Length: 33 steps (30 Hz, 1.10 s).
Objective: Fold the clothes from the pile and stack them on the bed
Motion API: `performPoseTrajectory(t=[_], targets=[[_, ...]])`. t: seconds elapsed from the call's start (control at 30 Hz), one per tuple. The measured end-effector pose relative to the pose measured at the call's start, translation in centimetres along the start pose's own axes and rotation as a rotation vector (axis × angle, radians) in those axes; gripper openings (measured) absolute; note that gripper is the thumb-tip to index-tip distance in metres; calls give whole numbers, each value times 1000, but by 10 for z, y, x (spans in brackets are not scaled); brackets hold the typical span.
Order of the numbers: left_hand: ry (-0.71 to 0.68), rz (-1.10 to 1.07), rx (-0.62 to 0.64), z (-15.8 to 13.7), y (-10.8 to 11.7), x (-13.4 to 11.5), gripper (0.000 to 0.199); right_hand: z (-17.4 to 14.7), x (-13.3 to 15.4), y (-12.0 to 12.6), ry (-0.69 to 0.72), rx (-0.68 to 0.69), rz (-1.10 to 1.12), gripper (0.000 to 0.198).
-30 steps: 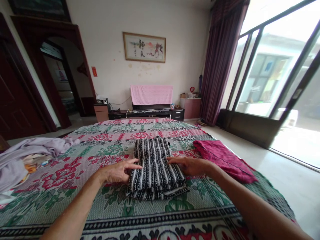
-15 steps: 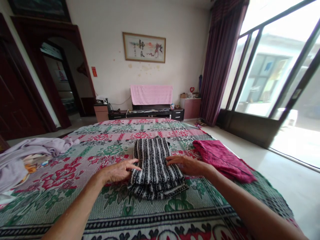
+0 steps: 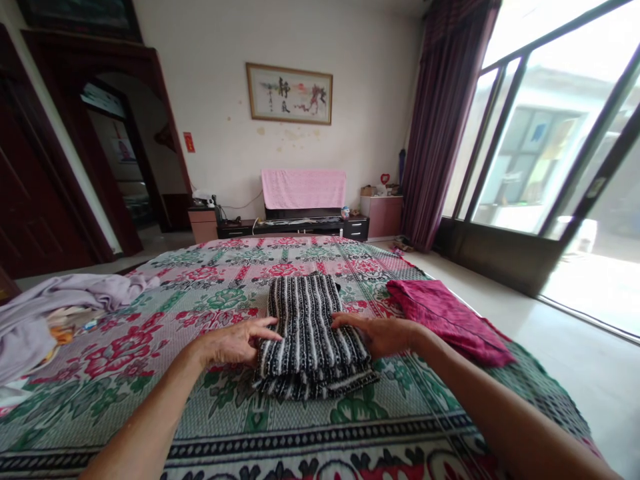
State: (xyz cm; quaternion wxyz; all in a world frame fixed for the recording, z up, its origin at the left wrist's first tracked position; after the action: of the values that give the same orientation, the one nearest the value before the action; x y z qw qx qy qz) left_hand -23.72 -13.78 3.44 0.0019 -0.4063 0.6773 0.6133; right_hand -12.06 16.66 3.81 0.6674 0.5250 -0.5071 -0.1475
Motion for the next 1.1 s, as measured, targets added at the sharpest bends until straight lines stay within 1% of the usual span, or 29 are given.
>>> performPoseTrajectory(t=[0.13,0.2,0.33,0.43,0.57,0.67,0.73,0.77,0.8,0.87,0.93,0.97,1.0,1.03,1.07,1.1], targets=[[0,-49,-9,-3,1,1,68,1,-1,-2,-7,29,19,72],[1,-66,-8,-3,1,-1,63,2,-2,-3,-9,23,12,66],[15,-51,-17,0,0,-8,41,5,-2,-6,2,-34,-18,51],[14,-36,-21,2,-1,-9,41,6,0,-8,12,-48,-39,50],[13,16,-18,5,-3,-4,48,7,3,-7,20,-98,-114,45],[-15,83,-88,9,-1,-4,38,9,5,-5,-20,-165,-166,39],[-59,100,-156,7,4,-12,29,10,11,0,-21,-173,-127,40],[-83,80,-170,4,8,-17,27,9,15,2,-17,-162,-84,42],[-98,38,-157,0,11,-24,26,8,19,6,-20,-145,-34,44],[-97,-86,-69,-10,18,-36,26,4,28,15,-51,-103,66,44],[-58,-225,5,-18,25,-43,25,2,32,25,-104,-99,181,35],[-44,-301,3,-19,27,-43,25,3,31,29,-126,-117,258,29],[-38,-388,-31,-18,30,-42,26,6,28,33,-143,-144,353,22],[-34,-489,-96,-14,31,-39,27,11,23,35,-156,-191,456,16],[-25,-597,-183,-7,32,-35,28,19,16,37,-168,-262,555,12],[-7,-697,-287,1,32,-30,32,27,8,37,-183,-340,643,11]])
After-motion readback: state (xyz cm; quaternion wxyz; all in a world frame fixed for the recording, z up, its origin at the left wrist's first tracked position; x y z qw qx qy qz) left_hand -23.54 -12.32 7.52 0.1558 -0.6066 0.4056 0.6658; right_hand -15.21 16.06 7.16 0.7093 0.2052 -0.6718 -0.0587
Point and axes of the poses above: each hand's wrist, its own z-axis towards the middle knuckle, its own y-axis out of the back of the hand, x = y × z, the point moved 2 cm from there along z, towards the middle knuckle, and after that the axes turned 2 degrees about x, right-handed, at the moved point
